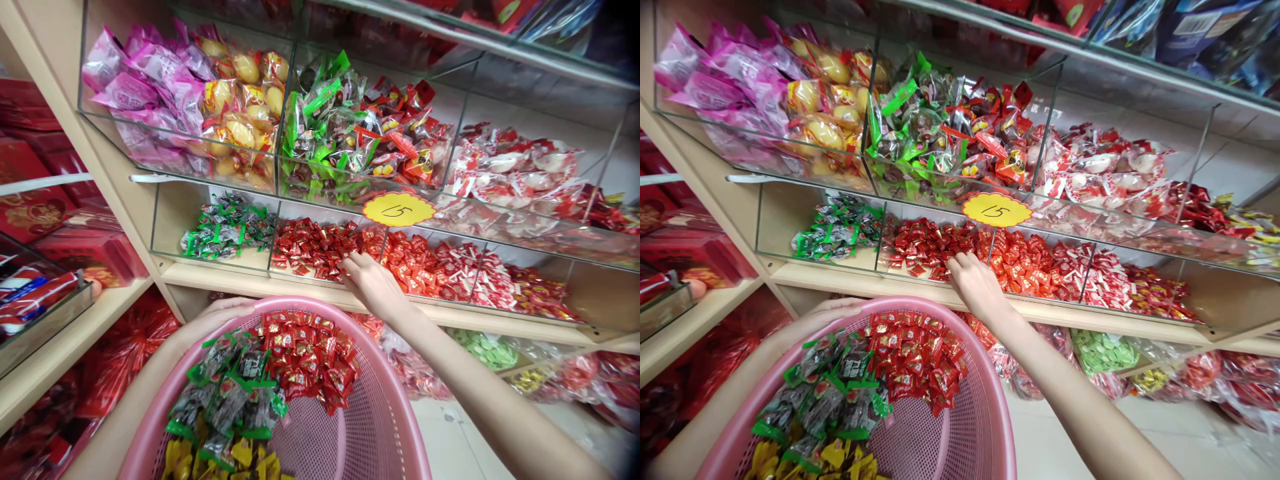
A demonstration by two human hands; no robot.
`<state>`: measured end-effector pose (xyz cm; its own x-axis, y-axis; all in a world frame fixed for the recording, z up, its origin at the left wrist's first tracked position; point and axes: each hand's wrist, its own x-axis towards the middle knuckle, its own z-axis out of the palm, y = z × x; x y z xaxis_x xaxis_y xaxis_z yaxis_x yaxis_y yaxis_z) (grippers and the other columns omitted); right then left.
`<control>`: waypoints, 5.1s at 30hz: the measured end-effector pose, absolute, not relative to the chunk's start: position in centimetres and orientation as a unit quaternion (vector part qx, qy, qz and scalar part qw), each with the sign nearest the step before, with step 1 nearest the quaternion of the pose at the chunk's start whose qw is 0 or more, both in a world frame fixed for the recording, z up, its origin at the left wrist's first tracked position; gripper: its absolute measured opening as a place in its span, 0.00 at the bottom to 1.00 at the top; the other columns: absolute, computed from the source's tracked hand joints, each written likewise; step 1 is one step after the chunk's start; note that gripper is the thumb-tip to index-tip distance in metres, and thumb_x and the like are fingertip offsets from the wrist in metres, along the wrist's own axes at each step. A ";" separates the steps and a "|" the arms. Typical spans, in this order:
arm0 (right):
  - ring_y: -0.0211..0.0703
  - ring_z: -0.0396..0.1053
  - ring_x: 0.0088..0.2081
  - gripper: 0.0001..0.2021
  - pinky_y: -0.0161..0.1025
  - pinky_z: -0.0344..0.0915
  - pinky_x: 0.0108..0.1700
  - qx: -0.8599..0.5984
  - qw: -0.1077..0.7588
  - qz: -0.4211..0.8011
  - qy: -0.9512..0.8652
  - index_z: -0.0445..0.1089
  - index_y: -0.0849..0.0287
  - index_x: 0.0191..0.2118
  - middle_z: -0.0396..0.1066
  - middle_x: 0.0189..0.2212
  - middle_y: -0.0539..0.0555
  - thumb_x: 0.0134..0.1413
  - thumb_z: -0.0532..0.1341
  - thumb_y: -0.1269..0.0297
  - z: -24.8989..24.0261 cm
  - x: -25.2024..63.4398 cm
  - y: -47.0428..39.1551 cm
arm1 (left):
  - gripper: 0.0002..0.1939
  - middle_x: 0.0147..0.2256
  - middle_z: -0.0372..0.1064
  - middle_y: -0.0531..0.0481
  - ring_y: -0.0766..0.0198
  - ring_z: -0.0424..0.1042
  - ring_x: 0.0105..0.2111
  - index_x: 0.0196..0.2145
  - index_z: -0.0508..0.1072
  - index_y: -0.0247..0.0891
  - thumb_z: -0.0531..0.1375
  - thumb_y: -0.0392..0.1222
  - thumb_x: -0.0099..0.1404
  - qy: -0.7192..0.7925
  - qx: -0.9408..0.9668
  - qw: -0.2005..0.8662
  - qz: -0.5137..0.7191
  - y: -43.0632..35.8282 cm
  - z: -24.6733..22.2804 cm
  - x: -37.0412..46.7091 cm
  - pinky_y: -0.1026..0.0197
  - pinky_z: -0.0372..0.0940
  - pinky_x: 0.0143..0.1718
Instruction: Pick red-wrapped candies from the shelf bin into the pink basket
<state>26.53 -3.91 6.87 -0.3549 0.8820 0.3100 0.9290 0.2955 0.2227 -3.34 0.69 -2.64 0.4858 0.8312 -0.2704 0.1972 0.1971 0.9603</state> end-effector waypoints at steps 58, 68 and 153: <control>0.39 0.64 0.24 0.06 0.37 0.53 0.26 -0.542 0.038 -0.120 -0.831 0.61 0.57 0.25 0.66 0.25 0.51 0.47 0.52 0.74 1.5 24.7 -14.8 | 0.22 0.44 0.71 0.49 0.53 0.66 0.47 0.43 0.74 0.37 0.61 0.50 0.51 0.452 0.601 0.607 0.256 0.6 -2.4 -3.3 0.59 0.56 0.51; 0.39 0.66 0.26 0.05 0.36 0.54 0.25 -0.556 0.043 -0.107 -0.823 0.62 0.59 0.27 0.66 0.27 0.51 0.49 0.52 0.74 0.7 24.4 -14.6 | 0.21 0.44 0.71 0.49 0.53 0.66 0.47 0.43 0.73 0.38 0.61 0.49 0.52 0.439 0.608 0.609 0.258 0.8 -2.7 -3.4 0.57 0.55 0.51; 0.38 0.65 0.35 0.06 0.34 0.58 0.34 -0.378 0.040 0.069 -0.922 0.63 0.59 0.37 0.67 0.35 0.53 0.50 0.55 0.72 4.8 18.7 -5.2 | 0.18 0.38 0.74 0.49 0.56 0.70 0.41 0.39 0.75 0.35 0.62 0.46 0.51 0.409 0.577 0.645 0.289 0.0 -2.2 -2.8 0.61 0.60 0.44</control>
<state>18.68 -5.23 4.76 -0.7114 0.7025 0.0210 0.6916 0.7051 -0.1569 -2.84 0.03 -2.23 0.4981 0.8449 -0.1948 0.0997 0.1674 0.9808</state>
